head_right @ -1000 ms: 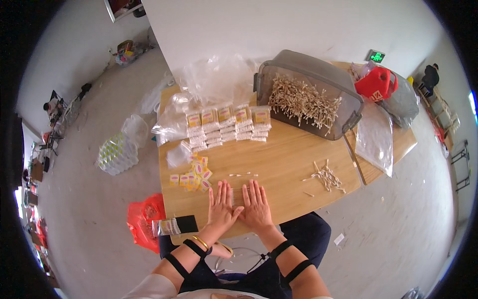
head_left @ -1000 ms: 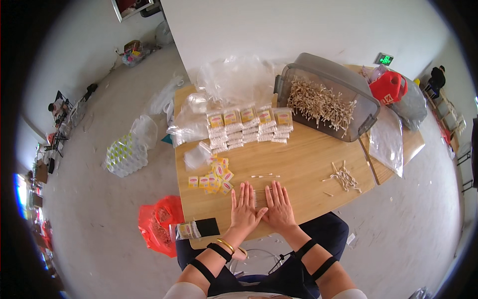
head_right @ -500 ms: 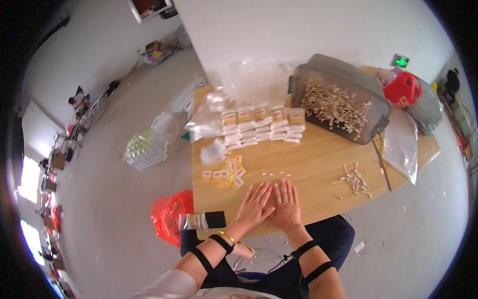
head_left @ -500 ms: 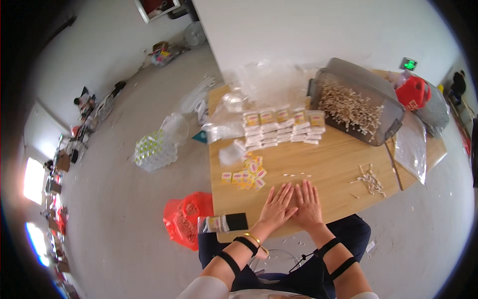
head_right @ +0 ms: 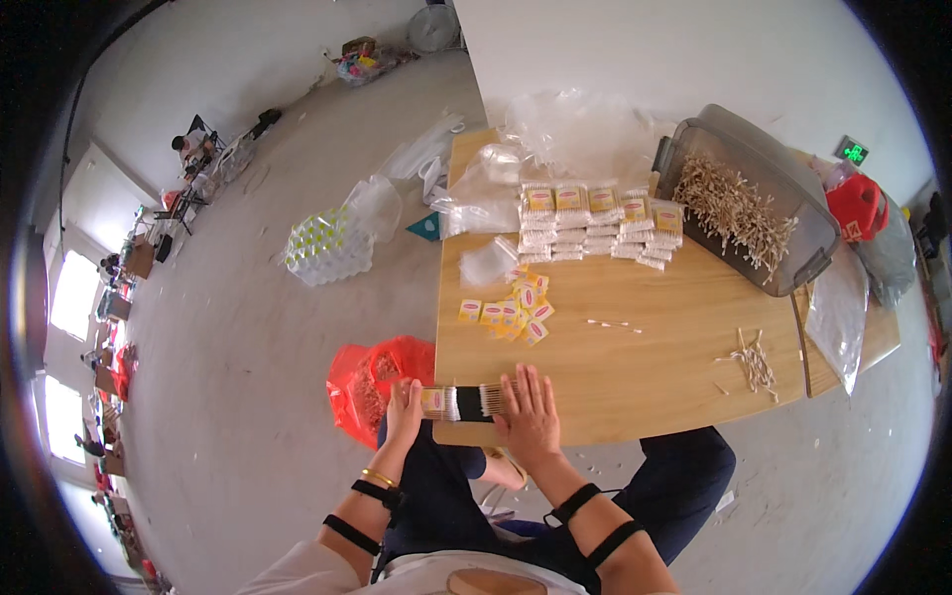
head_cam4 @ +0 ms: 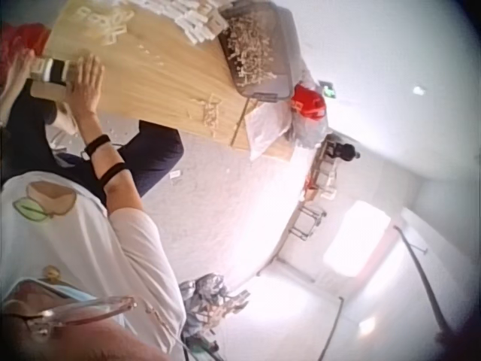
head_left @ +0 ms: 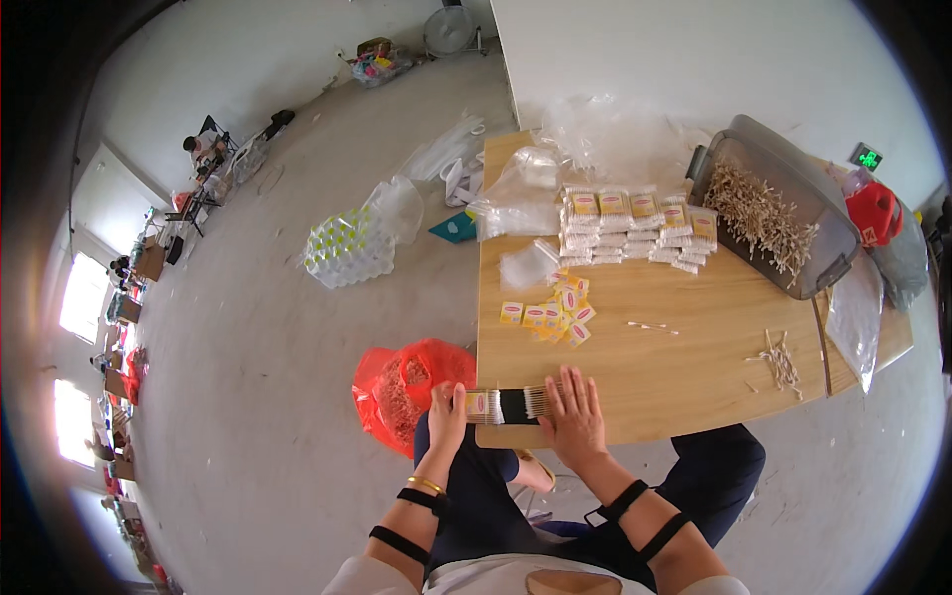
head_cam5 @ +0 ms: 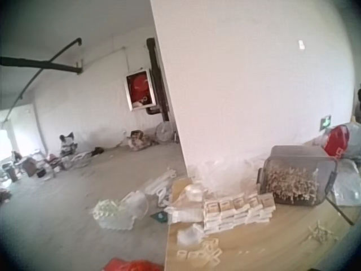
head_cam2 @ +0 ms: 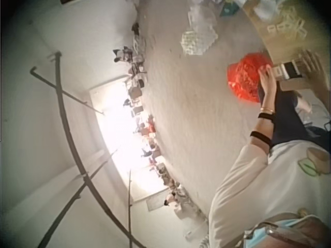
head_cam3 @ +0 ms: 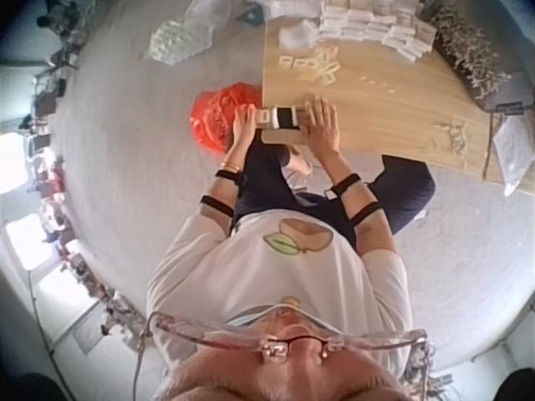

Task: Packing small cotton swabs into individual plastic packets.

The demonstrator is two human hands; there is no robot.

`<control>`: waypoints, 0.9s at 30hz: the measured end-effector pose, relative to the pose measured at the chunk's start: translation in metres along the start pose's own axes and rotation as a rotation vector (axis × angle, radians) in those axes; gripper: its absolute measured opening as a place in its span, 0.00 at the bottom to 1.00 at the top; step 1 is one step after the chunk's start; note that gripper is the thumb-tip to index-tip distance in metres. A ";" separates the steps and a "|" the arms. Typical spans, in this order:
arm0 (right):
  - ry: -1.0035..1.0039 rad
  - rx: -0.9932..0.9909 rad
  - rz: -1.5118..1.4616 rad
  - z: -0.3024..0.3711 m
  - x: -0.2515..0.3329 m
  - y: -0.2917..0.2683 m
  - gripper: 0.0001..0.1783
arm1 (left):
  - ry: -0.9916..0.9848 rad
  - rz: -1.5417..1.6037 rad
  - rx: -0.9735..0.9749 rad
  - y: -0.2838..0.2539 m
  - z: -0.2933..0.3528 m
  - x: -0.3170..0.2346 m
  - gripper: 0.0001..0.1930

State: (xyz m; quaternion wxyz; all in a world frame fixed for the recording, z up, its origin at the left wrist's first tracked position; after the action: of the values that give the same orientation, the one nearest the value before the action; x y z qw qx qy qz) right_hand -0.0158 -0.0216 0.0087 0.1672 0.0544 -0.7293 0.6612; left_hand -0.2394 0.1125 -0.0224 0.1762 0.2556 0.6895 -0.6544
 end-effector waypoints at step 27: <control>-0.027 0.114 -0.020 -0.018 0.077 0.031 0.59 | -0.072 0.366 0.146 0.031 -0.013 0.022 0.30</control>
State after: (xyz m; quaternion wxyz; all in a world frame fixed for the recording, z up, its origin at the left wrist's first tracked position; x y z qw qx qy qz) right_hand -0.0938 0.0106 0.0049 0.1605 0.0802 -0.6920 0.6992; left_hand -0.2375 0.1284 -0.0591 0.2978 0.3653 0.5753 -0.6685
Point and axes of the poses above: each hand's wrist, its own z-axis away from the middle knuckle, its own y-axis out of the palm, x = y × z, the point moved 9 cm from there along -z, towards the middle knuckle, and after that the axes turned 7 degrees about -z, right-handed, at the moved point
